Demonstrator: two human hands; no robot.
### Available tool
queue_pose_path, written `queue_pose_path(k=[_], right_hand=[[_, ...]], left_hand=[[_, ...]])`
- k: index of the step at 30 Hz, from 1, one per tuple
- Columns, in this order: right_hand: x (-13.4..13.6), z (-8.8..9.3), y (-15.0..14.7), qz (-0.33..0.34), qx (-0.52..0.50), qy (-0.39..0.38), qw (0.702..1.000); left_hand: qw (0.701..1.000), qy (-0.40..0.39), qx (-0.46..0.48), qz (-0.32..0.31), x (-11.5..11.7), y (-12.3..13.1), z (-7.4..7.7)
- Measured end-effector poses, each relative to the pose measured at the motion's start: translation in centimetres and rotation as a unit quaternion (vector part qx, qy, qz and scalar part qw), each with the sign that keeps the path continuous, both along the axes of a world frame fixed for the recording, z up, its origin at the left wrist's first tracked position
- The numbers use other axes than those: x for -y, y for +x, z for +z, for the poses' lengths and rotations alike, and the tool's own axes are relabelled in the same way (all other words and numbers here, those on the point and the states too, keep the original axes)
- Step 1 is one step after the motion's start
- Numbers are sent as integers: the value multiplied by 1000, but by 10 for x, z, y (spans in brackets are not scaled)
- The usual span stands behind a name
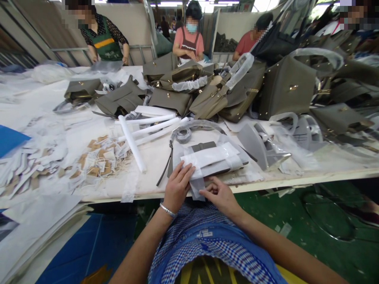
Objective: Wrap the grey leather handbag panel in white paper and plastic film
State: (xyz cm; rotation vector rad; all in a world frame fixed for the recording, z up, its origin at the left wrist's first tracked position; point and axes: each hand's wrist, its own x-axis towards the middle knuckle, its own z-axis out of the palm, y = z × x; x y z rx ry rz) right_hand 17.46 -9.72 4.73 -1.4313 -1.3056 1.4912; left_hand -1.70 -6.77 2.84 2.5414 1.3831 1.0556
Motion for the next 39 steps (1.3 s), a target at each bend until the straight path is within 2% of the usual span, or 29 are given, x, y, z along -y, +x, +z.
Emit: queue_pose_path(k=[4, 6, 8, 10, 12, 14, 17, 19, 22, 24, 27, 29, 34, 39], right_hand=[[-2, -11, -3, 9, 1, -17, 1000], [-3, -16, -6, 15, 3, -2, 1000], [-4, -21, -8, 13, 22, 12, 1000], [-6, -23, -9, 10, 49, 16, 999], [-6, -22, -8, 21, 79, 19, 996], [-5, -15, -3, 75, 139, 44, 987], [-8, 7, 7, 175, 265, 162, 934], [-21, 27, 12, 181, 309, 275, 892], [-67, 51, 12, 148, 347, 411, 830], [-108, 57, 7, 168, 381, 451, 789], [-161, 51, -3, 272, 432, 402, 760], [-180, 45, -9, 336, 444, 359, 749], [-191, 40, -27, 405, 443, 338, 725], [-187, 41, -43, 422, 461, 329, 708]], left_hand=[[996, -79, -4, -34, 3, -7, 18], [991, -119, -10, -59, 5, -9, 29], [989, -135, -15, -59, 6, -9, 35], [993, -116, -20, -29, 6, -6, 33], [998, -62, -29, 7, 5, -1, 23], [999, -10, -42, 22, 4, 3, 11], [998, 26, -53, 25, 3, 4, 0], [998, 36, -52, 22, 3, 3, -1], [997, 40, -54, 23, 4, 2, -1], [997, 44, -58, 26, 4, 2, -2], [996, 60, -60, 32, 4, 3, -5], [995, 69, -59, 35, 4, 3, -8], [994, 89, -52, 35, 2, 3, -9], [993, 99, -52, 40, 3, 4, -8]])
